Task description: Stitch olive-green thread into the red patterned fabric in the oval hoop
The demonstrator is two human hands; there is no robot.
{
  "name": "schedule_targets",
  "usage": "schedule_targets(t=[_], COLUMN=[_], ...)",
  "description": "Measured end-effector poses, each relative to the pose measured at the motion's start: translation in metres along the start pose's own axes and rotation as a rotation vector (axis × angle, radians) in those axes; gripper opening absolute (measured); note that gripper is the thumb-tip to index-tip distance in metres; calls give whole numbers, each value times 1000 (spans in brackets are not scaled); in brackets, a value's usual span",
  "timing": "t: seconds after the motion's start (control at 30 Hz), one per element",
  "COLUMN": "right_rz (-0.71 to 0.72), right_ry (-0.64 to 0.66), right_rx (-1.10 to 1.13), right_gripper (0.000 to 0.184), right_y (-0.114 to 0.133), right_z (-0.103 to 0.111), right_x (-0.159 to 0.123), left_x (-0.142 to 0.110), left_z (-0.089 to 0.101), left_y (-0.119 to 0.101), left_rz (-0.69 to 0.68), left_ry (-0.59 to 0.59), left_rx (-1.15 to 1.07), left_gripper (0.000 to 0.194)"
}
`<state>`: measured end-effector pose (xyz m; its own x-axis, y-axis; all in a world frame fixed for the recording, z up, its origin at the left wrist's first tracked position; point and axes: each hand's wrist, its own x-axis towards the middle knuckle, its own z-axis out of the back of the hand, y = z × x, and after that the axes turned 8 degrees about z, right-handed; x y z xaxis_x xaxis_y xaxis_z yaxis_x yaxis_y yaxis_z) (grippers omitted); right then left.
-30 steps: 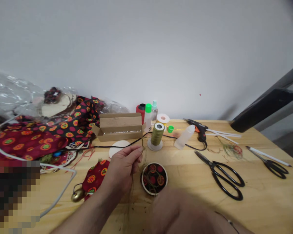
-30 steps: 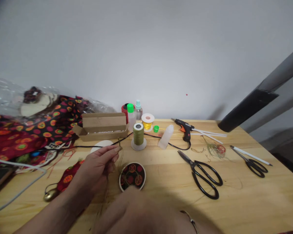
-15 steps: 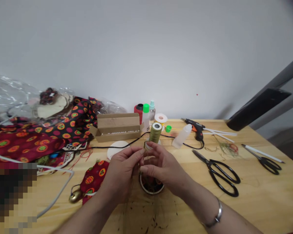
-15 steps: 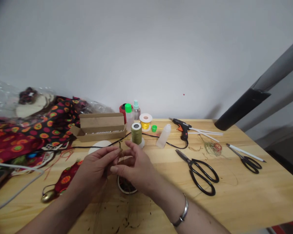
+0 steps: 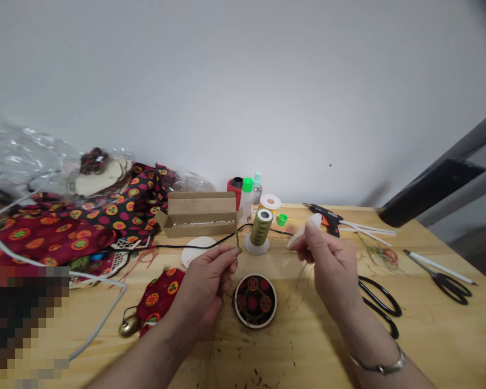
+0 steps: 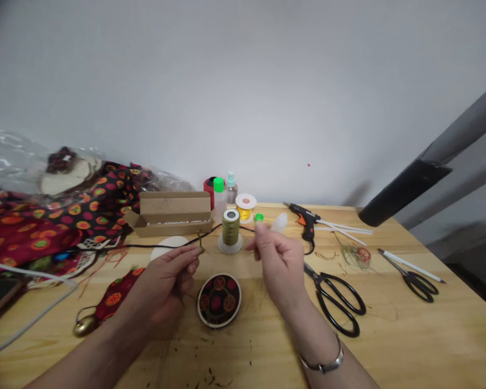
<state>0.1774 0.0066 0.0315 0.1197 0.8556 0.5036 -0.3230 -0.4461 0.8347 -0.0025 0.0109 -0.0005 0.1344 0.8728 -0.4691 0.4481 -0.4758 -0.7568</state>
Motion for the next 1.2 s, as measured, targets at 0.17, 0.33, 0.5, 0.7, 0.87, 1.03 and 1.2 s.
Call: schedule_targets(t=[0.17, 0.33, 0.5, 0.7, 0.87, 1.03, 1.2], right_rz=[367, 169, 154, -170, -424, -497, -517], right_ry=[-59, 192, 127, 285, 412, 404, 368], right_rx=[-281, -14, 73, 367, 400, 411, 426], right_gripper=[12, 7, 9, 14, 17, 18, 15], right_y=[-3, -5, -9, -11, -8, -10, -9], right_z=[-7, -31, -33, -39, -40, -38, -38], right_x=[-1, -17, -18, -17, -15, -17, -16], left_x=[-2, -5, -6, -6, -6, -6, -7], left_z=[-3, -4, -3, -3, -2, -2, -1], left_y=[2, 6, 9, 10, 10, 11, 11], left_rz=[17, 56, 75, 81, 72, 60, 68], left_ry=[32, 87, 122, 143, 163, 165, 143], left_rx=[49, 148, 177, 202, 206, 226, 235], left_gripper=[14, 19, 18, 19, 18, 16, 15])
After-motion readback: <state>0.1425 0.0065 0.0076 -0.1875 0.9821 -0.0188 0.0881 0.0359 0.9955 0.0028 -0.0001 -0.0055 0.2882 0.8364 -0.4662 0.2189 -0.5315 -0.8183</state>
